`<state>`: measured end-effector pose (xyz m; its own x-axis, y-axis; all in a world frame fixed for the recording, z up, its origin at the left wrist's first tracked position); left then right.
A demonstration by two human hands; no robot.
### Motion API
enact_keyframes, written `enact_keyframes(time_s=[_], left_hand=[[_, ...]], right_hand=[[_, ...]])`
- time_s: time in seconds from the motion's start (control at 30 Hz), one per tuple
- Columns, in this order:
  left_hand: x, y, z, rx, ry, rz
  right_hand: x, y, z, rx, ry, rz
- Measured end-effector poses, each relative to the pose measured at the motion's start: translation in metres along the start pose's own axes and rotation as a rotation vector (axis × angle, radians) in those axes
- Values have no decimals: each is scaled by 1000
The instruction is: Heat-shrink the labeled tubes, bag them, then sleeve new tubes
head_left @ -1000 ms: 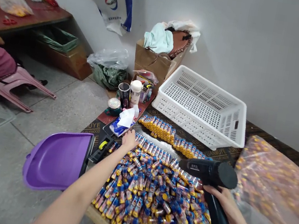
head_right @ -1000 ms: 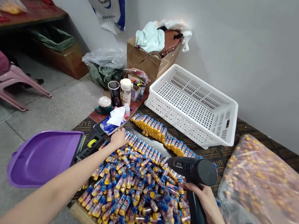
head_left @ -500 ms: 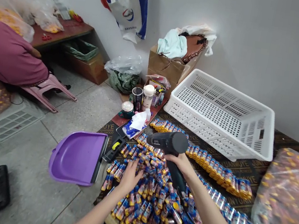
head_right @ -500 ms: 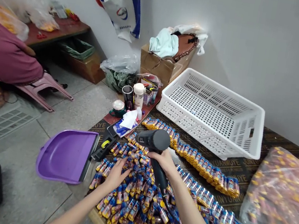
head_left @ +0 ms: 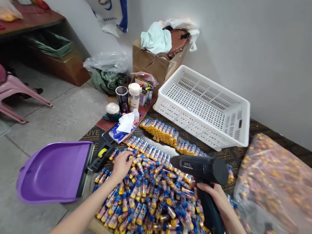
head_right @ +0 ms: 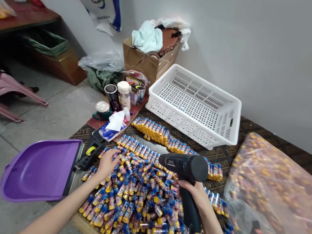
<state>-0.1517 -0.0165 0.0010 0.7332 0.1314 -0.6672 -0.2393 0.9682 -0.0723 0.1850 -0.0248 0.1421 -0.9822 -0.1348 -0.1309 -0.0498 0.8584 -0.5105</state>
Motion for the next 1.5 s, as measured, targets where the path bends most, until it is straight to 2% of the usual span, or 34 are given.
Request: enact_keyframes(time_s=[0.1, 0.17, 0.23, 0.4, 0.5, 0.6, 0.73, 0.8, 0.87, 0.93, 1.07, 1.13, 1.17, 1.27, 1.33, 1.4, 1.5], left_hand=[[10, 29, 21, 21, -17, 6], [16, 40, 30, 3, -20, 19], [19, 45, 34, -22, -1, 33], [15, 46, 31, -75, 124, 43], [21, 50, 37, -68, 220, 8], [51, 59, 56, 6, 296, -107], [120, 66, 93, 203, 331, -386], [149, 60, 107, 299, 334, -524], [163, 46, 115, 369, 341, -627], [161, 23, 115, 408, 353, -672], [132, -17, 110, 522, 312, -660], [121, -15, 108, 549, 315, -618], [118, -6, 107, 517, 344, -573], [118, 29, 101, 295, 485, -400], [121, 42, 97, 216, 529, -367], [122, 38, 94, 209, 543, -373], [119, 6, 90, 290, 519, -455]], right_hand=[[-35, -21, 17, 19, 45, 148], [-42, -24, 23, 25, 80, 182], [-33, -16, 25, 25, 127, 152], [12, 17, 13, -39, 201, -5], [15, 21, 13, -65, 224, -58], [-13, 3, 28, -36, 237, 16], [-67, -38, 53, 30, 177, 285], [-85, -56, 59, 46, 176, 354], [-93, -68, 63, 67, 193, 360], [-95, -72, 64, 85, 207, 369], [-88, -66, 65, 73, 229, 375], [-81, -58, 64, 70, 234, 331], [-77, -53, 63, 66, 237, 306], [-65, -38, 58, 32, 262, 264], [-57, -29, 53, 14, 265, 236], [-50, -19, 48, 12, 245, 175], [-39, -6, 42, 20, 200, 61]])
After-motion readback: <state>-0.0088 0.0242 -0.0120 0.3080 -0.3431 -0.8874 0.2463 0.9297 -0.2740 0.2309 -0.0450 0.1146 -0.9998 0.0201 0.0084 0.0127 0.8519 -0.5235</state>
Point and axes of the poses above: each hand's wrist, its own y-axis towards the middle knuckle, its own x-axis out of the palm, z = x × y, the point moved 2 cm from there along y, towards the middle knuckle, and after that the axes turned 7 degrees about -x, right-handed, at the moved point
